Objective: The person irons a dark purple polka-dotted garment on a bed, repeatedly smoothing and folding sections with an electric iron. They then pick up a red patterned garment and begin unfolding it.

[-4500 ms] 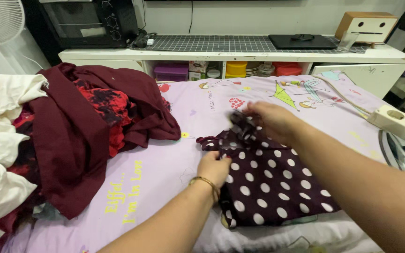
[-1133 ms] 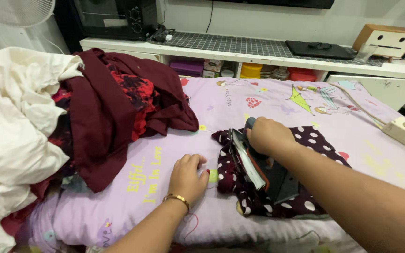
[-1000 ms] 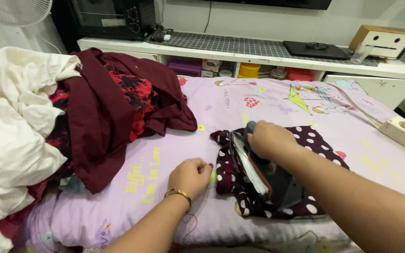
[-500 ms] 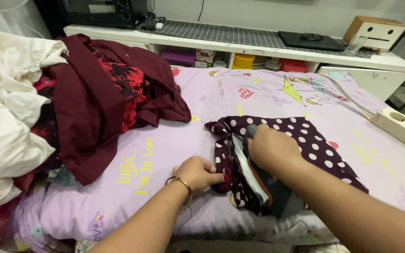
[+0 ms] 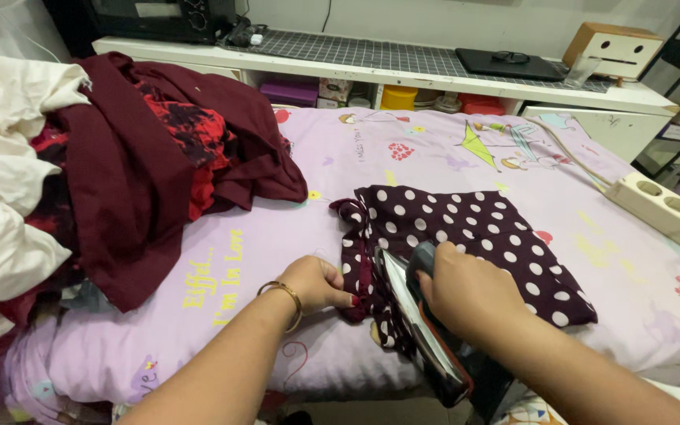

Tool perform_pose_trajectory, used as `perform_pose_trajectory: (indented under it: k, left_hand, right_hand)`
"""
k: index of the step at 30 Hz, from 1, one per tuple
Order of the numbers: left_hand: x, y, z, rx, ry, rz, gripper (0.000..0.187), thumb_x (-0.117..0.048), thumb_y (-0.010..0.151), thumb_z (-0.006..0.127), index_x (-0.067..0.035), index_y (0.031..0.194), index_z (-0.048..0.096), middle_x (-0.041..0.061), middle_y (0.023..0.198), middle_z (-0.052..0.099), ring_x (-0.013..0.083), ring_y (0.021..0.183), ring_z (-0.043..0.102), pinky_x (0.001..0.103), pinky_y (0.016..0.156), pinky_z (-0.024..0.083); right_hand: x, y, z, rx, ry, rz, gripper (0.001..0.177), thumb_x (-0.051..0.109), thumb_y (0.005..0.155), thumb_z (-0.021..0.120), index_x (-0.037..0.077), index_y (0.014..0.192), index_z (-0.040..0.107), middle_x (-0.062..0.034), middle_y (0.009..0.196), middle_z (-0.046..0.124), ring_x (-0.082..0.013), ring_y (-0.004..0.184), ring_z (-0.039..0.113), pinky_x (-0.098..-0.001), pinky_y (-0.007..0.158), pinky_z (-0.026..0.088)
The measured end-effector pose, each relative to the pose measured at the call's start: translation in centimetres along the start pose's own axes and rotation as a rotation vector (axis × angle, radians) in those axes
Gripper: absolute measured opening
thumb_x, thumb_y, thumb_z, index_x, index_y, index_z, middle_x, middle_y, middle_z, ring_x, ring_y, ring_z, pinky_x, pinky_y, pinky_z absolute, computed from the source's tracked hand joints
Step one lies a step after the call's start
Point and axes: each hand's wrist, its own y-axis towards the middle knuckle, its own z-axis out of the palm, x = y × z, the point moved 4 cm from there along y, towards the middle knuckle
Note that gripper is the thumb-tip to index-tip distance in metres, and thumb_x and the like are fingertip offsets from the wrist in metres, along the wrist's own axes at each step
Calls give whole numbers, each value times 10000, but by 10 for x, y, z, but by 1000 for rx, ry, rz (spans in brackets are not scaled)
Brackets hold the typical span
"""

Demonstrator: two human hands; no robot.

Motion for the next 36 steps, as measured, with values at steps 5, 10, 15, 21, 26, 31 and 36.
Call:
perform_pose_trajectory:
  k: [5,10,15,21,26,31,36]
  left_hand:
    - [-4,-4,-2,17,63,-26,210,-253,710,893,-78,752,785,43,674,721,119,599,624,297,633,526]
    - [-4,-7,-1,-22,77,-32,227,-250,717,899,-69,741,764,44,671,708,116,597,607,302,635,520]
    - [7,4,4,11,-46,-16,170,-205,714,878,-76,706,767,22,661,719,104,600,598,294,629,520]
    - [-14,4,-9,-114,-18,-36,445,-304,634,961,-44,903,721,85,829,758,163,723,681,307,685,567]
    - [-85,-21,2,-455,398,73,611,-564,770,778,-150,1203,656,89,1286,658,282,1224,582,400,1023,484]
    - [-118,-19,32,-261,615,205,997,-676,760,706,-154,1534,356,80,1655,262,289,1538,164,538,1173,155]
    - [-98,-15,40,-255,581,191,1075,-703,736,707,-145,1571,323,83,1620,327,273,1480,224,529,1177,152]
  right_hand:
    - [7,20,6,-90,37,-37,393,398,947,602,17,1045,601,-224,913,745,-416,870,735,-511,793,582]
    - [22,58,-5,-98,74,-29,395,379,966,600,-4,1061,613,-235,938,739,-410,856,744,-499,786,587]
    - [6,42,1,-6,106,-2,399,390,965,589,16,1103,612,-214,951,750,-395,863,758,-484,818,585]
    - [-67,33,-16,108,56,-1,459,439,902,668,18,1082,700,-241,976,747,-389,930,743,-476,878,586]
    - [-149,38,-45,102,122,277,490,411,978,611,-60,1036,731,-284,868,780,-432,741,813,-525,750,663]
    - [-151,43,-25,-175,-16,167,463,421,919,650,-29,1018,698,-252,831,749,-410,722,740,-507,709,604]
    - [-151,71,-2,-87,31,237,429,406,986,588,-4,1092,661,-240,896,780,-400,807,781,-483,797,598]
